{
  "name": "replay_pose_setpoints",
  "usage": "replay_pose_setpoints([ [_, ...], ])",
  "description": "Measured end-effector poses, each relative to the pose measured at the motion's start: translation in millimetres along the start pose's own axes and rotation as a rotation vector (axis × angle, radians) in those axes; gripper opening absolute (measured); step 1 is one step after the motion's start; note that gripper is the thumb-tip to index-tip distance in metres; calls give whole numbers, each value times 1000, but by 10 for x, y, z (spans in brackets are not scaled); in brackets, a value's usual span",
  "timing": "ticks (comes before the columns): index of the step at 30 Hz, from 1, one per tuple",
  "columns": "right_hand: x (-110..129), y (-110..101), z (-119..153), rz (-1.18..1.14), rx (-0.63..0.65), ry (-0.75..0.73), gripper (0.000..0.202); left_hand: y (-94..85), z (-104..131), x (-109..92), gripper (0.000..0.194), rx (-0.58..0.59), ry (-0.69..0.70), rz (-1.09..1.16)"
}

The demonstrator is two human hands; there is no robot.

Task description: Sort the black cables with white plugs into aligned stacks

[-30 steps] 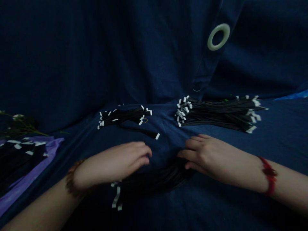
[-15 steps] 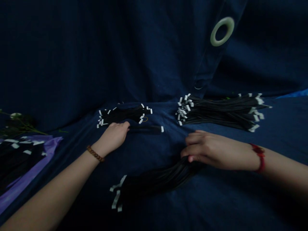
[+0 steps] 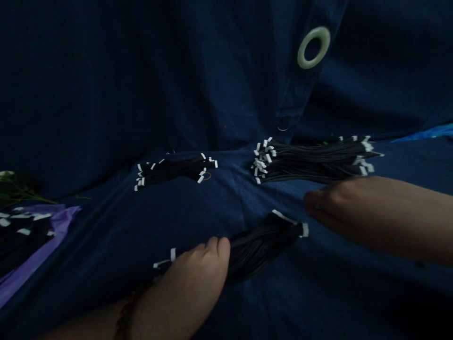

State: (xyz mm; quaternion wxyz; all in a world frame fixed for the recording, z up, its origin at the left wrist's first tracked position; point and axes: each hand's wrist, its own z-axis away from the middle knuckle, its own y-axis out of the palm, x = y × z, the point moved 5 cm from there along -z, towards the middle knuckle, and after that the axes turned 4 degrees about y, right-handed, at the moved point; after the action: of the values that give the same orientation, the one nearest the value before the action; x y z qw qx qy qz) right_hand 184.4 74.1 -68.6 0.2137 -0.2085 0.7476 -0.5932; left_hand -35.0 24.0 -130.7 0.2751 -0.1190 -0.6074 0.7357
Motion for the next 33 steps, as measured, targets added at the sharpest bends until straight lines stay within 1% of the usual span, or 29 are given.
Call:
replay_pose_setpoints([
  [2,202,20,-35,-10,28,-55,19,9,-15,-9,33,-53,75,4],
  [4,456,73,-91,-58,3,-105,17,-14,-12,5,24,-137,91,30],
  [5,585,126,-112,-97,-12,-142,19,-29,-3,15,25,-171,89,52],
  [6,706,200,-123,-140,-23,-191,30,-40,8,20,31,-190,90,78],
  [7,810,292,-125,-178,-24,-242,46,-51,20,19,42,-197,97,105],
  [8,889,391,-121,-208,-19,-285,63,-60,32,9,53,-195,114,128],
  [9,944,488,-114,-226,-11,-317,74,-65,39,-7,61,-182,132,141],
  [11,995,641,-105,-235,4,-340,82,-50,37,-26,68,-119,121,140],
  [12,1005,688,-106,-228,14,-337,81,-29,30,-25,65,-78,90,131],
  [14,1023,726,-116,-202,34,-320,73,33,17,-22,45,-2,37,120],
  [16,1059,719,-123,-168,56,-313,59,80,15,-47,24,-2,61,120],
  [17,1080,709,-123,-150,65,-312,51,90,20,-69,20,-25,98,114],
  [19,1111,683,-118,-111,82,-307,40,93,39,-117,22,-61,172,82],
  [20,1119,665,-114,-90,89,-310,37,87,46,-128,25,-60,180,64],
  [22,1118,610,-106,-34,89,-339,31,70,46,-127,27,-7,146,62],
  [24,1102,535,-101,41,68,-394,21,38,33,-114,27,34,102,97],
  [25,1090,497,-101,77,50,-416,14,22,26,-107,28,36,91,111],
  [27,1071,442,-101,129,8,-425,3,15,14,-105,31,12,116,107],
  [30,1091,455,-85,119,-47,-352,3,83,11,-100,34,-53,162,45],
  [31,1116,484,-73,103,-64,-318,7,117,10,-100,34,-78,172,16],
  [33,1187,555,-46,73,-104,-261,20,163,5,-104,34,-153,183,-57],
])
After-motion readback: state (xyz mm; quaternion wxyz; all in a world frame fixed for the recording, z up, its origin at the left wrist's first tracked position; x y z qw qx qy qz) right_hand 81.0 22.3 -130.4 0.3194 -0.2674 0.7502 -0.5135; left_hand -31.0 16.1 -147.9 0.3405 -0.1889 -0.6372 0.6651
